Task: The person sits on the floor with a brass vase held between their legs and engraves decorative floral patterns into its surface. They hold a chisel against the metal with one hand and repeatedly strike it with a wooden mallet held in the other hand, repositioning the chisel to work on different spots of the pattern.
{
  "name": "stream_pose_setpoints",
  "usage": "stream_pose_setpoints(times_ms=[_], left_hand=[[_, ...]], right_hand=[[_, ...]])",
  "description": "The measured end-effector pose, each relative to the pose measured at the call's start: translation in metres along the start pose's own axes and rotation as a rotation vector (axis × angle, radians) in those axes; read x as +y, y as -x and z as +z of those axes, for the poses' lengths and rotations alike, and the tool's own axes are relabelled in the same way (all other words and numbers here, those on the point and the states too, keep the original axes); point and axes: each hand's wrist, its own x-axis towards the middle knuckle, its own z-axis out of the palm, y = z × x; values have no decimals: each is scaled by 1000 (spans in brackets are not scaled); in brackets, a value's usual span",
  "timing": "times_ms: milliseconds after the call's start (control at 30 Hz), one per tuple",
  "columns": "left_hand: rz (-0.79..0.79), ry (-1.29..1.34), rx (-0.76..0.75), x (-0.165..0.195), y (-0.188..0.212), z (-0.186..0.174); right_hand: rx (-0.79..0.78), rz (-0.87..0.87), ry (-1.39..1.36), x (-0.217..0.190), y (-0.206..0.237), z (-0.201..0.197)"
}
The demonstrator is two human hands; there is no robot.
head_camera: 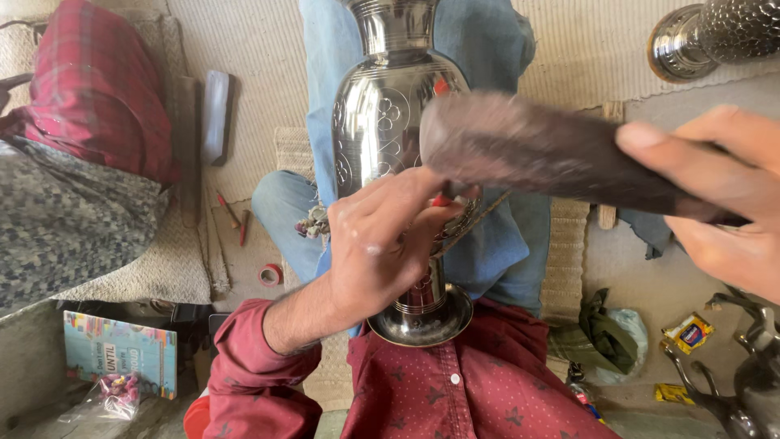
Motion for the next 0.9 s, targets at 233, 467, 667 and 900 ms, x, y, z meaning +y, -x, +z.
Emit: stream_pose_setpoints(times_ms=[233,467,667,900], left_hand=[[-131,82,75,7,11,4],[-42,140,209,-2,27,16],[23,2,314,-20,46,29],[30,24,290,-24,54,32]], right_hand=[[-267,-166,316,-14,-18,-23],[-224,-191,310,-20,-21,-25],[-260,-203,406,-30,-16,-26],[-287,-191,439,-35,-9,-29]])
